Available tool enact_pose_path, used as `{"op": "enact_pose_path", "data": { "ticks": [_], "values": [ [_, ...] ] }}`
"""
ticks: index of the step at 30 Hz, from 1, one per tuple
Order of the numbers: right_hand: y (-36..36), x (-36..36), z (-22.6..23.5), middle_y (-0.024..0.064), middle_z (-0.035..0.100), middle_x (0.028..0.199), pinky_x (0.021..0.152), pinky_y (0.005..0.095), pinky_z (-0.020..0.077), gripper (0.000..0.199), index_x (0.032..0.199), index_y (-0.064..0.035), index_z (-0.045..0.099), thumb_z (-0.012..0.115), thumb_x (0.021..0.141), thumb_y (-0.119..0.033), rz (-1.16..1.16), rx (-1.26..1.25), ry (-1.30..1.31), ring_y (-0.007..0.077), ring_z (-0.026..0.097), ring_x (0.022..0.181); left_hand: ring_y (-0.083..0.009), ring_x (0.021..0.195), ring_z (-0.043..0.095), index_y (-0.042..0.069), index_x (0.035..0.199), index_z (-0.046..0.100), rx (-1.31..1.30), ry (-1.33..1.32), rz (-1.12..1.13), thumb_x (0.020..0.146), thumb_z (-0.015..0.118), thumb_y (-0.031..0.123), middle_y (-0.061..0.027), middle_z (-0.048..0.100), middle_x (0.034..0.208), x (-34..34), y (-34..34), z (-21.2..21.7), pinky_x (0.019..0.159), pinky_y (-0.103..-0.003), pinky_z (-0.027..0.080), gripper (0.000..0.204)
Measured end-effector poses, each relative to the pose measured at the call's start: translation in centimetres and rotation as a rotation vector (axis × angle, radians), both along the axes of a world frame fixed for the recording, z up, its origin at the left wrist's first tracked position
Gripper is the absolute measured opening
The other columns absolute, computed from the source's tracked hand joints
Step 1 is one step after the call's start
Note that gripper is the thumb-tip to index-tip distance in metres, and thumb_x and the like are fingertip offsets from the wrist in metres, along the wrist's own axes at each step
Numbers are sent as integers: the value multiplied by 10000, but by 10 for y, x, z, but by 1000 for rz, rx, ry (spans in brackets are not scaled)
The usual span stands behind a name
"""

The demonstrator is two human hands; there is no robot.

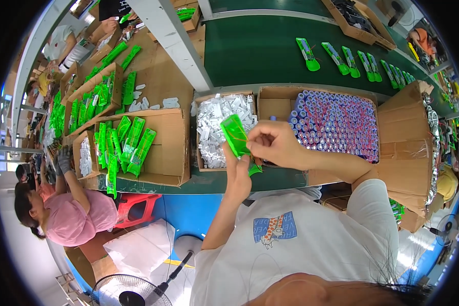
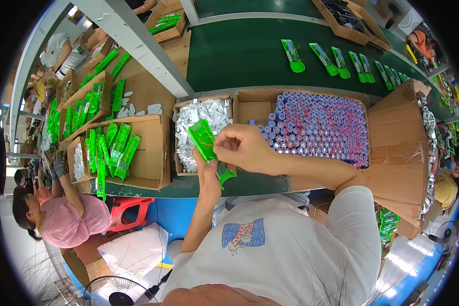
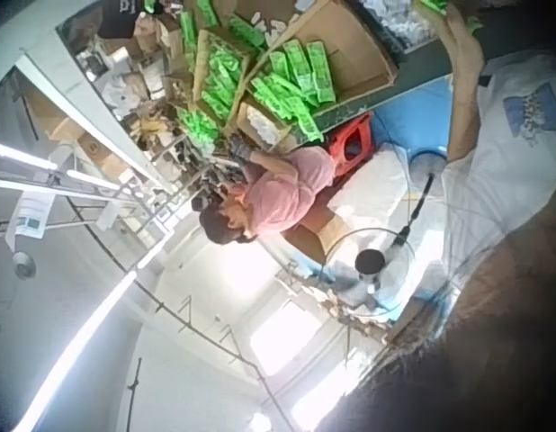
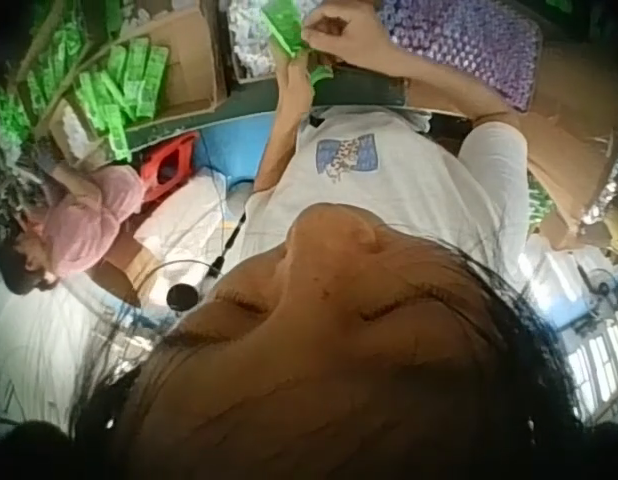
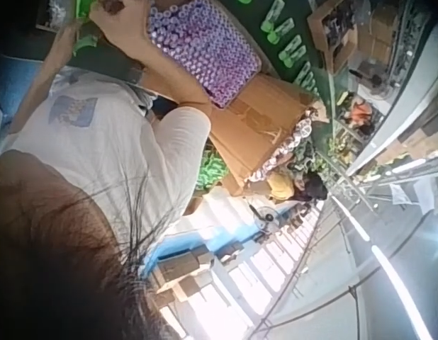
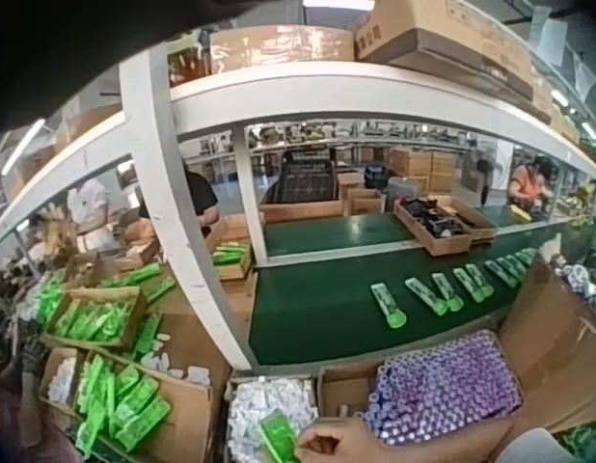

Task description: Assembling electronic components into green portable light housings at a factory workbench.

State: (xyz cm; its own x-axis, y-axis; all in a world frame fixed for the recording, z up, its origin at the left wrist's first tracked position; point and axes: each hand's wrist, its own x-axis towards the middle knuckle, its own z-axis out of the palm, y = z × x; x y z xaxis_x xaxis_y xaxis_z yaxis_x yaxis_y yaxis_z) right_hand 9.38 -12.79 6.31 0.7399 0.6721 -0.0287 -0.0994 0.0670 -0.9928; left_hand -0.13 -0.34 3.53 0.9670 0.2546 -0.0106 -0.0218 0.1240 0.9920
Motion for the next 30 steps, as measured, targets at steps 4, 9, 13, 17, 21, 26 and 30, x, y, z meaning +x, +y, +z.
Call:
{"op": "enact_pose_path", "data": {
  "ticks": [4, 9, 13, 17, 21, 26, 30],
  "values": [
    [-3, -13, -15, 22, 540, 631, 435, 273, 403, 131, 780, -33, 588, 718, 759, -32, -122, -112, -656, 77, 549, 526, -172, 966, 525, 23, 1306, 318, -88, 1, 101, 937, 372, 116, -140, 499, 1147, 1, -1, -13, 858, -316, 447, 385],
    [-15, 7, -18, 44, 548, 675, 504, 337, 459, 114, 786, -93, 604, 710, 745, -99, 188, -56, -822, 196, 574, 580, -160, 897, 545, 36, 1279, 297, -204, 63, 77, 906, 367, -42, -114, 530, 1061, -3, 0, -3, 780, -301, 483, 388],
    [-34, 82, -41, 103, 620, 954, 694, 390, 491, 176, 842, -44, 620, 666, 828, -214, -21, -749, -1166, 273, 614, 873, -160, 740, 532, 55, 1184, 279, -366, -1, -63, 916, 345, -43, -106, 501, 952, -4, 4, -7, 666, -329, 500, 292],
    [-38, 90, -47, 133, 643, 879, 682, 410, 500, 232, 902, -26, 576, 678, 824, -219, 211, -863, -1011, 303, 636, 813, -158, 744, 534, 56, 1196, 285, -305, -36, -117, 909, 358, -57, -107, 505, 951, -11, -3, -8, 685, -330, 505, 317],
    [-37, 74, -34, 124, 636, 743, 609, 396, 503, 240, 903, -30, 557, 723, 787, -158, 324, -572, -632, 284, 644, 685, -163, 735, 539, 49, 1219, 282, -329, -19, -158, 911, 362, -46, -107, 507, 951, -16, -6, -13, 681, -335, 511, 332],
    [-37, 31, 1, 124, 664, 1031, 691, 344, 544, 292, 1027, -42, 626, 711, 753, -99, 11, -242, -1456, 251, 655, 915, -168, 731, 541, 49, 1251, 288, -417, 96, -167, 917, 374, -18, -104, 507, 952, -15, -10, -15, 671, -340, 519, 352],
    [-31, 11, 6, 130, 635, 1131, 818, 318, 565, 422, 1068, -7, 633, 735, 689, -163, 208, -91, -1710, 249, 645, 993, -159, 742, 549, 58, 1270, 295, -452, 133, -178, 925, 393, -11, -91, 503, 929, -14, -8, -13, 667, -329, 528, 365]
  ]
}}
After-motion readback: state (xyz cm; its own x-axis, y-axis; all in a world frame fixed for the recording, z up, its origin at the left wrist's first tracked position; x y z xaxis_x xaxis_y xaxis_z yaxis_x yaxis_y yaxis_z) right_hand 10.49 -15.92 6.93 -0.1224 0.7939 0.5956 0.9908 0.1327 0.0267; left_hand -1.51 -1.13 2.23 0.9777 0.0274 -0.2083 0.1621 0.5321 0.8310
